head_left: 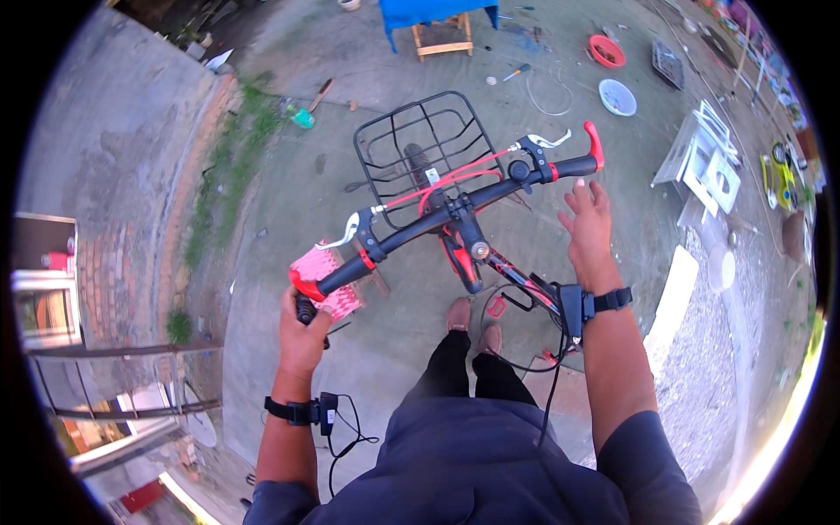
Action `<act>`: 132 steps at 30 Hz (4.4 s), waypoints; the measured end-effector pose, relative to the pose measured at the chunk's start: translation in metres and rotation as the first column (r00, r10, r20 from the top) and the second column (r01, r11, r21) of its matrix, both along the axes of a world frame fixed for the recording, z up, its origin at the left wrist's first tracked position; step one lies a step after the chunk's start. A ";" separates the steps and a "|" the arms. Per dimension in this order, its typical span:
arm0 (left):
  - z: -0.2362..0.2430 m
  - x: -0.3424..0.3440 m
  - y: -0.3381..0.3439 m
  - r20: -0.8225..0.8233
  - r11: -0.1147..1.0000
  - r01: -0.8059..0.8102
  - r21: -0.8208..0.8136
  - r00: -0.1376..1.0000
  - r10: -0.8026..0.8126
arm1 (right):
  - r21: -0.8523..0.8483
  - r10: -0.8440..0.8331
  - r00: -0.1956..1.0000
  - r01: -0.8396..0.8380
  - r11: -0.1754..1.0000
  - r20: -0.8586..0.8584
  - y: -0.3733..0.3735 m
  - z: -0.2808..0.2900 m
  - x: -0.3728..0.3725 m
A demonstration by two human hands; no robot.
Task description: The person uses a multi-tool to adjust a brake lever on a bicycle handlebar. They unfold a hex bit, tighten a screw on the brake assembly, and sit on a stool to finish the task.
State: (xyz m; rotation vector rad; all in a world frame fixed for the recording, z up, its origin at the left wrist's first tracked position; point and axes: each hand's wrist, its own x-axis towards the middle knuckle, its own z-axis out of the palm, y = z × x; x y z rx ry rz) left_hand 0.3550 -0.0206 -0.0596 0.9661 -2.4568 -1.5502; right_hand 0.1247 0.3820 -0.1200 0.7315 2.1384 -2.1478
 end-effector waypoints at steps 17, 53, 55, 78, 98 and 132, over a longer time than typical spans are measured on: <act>-0.019 0.137 0.069 0.164 0.922 -0.061 0.381 0.986 -0.003 | 0.449 0.505 0.863 -0.460 0.766 0.022 -0.083 0.006 0.161; -0.063 0.105 -0.122 0.239 0.588 0.516 0.622 0.591 -0.771 | 0.660 0.356 0.900 -0.428 0.617 0.252 -0.093 -0.032 0.338; -0.065 0.099 -0.154 0.267 0.586 0.528 0.615 0.559 -0.785 | 0.703 0.250 0.928 -0.372 0.607 0.275 -0.087 -0.030 0.340; -0.138 0.052 -0.305 0.562 0.795 -0.067 0.603 0.742 -0.364 | 0.369 0.165 0.830 -0.403 0.837 0.533 -0.226 -0.039 0.423; -0.301 -0.115 -0.519 0.636 0.728 -0.121 0.675 0.596 -0.490 | 0.320 0.393 0.571 -0.777 0.541 0.721 -0.553 -0.390 0.149; -0.125 -0.458 -0.460 0.249 0.523 0.483 0.703 0.521 -0.816 | 0.497 -0.215 0.976 0.203 0.844 -0.033 -0.553 -0.013 -0.026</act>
